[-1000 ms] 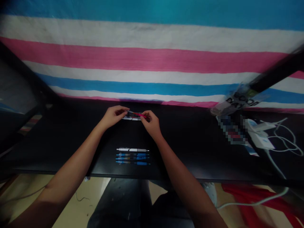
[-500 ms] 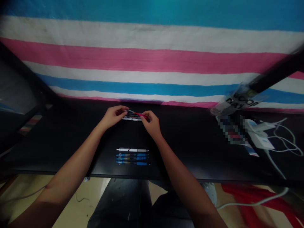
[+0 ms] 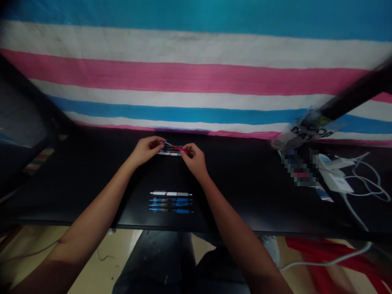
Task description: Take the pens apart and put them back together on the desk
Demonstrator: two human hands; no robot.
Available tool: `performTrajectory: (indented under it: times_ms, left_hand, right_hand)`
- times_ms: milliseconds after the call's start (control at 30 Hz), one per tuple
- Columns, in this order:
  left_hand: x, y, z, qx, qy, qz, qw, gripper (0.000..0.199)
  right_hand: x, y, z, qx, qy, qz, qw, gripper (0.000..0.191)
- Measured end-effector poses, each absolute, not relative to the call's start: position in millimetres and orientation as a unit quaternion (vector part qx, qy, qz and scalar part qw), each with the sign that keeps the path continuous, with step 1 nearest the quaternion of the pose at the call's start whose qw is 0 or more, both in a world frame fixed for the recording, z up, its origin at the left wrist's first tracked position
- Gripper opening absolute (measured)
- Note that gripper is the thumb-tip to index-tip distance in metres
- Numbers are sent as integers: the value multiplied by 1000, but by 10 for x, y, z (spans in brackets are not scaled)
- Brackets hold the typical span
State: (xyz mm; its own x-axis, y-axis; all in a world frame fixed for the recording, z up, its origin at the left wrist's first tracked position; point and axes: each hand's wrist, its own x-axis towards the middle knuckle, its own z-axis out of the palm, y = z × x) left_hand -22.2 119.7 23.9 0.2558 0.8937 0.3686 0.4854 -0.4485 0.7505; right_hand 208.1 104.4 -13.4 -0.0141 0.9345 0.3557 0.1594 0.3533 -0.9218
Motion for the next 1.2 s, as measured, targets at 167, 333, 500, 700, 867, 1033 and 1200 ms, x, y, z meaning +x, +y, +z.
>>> performTrajectory:
  times_ms: [167,333,500,700,867,1033,1200]
  left_hand:
    - [-228,1201,232,754,460,398,250,22]
    - [-238,1196,239,766,453,389,238,21]
    - [-229,1163,277,785,446,361,234,22]
    - [-191,1134,290,793,446,338,243,24]
    - [-163,1130,279,796,443,325,256,26]
    - [-131,1119,262,802,429,323,262,24]
    - [-91,1113,212,803,415,330,274,24]
  right_hand:
    - [2082,1038,-120,-441,-624,351,541,17]
    - [2086,1031,-105,-446,-622,348,541,16]
    - [2093,1030,-87,-455,-619,349,537,18]
    - [2089,1047,-108,-456,-617,352,536,21]
    - [2077,1053,-140,-445,-622,360,534,18]
    - [2063,1048,-165,-437,-626,372,528,19]
    - [2052,1048,-191,-434,-627,382,522,22]
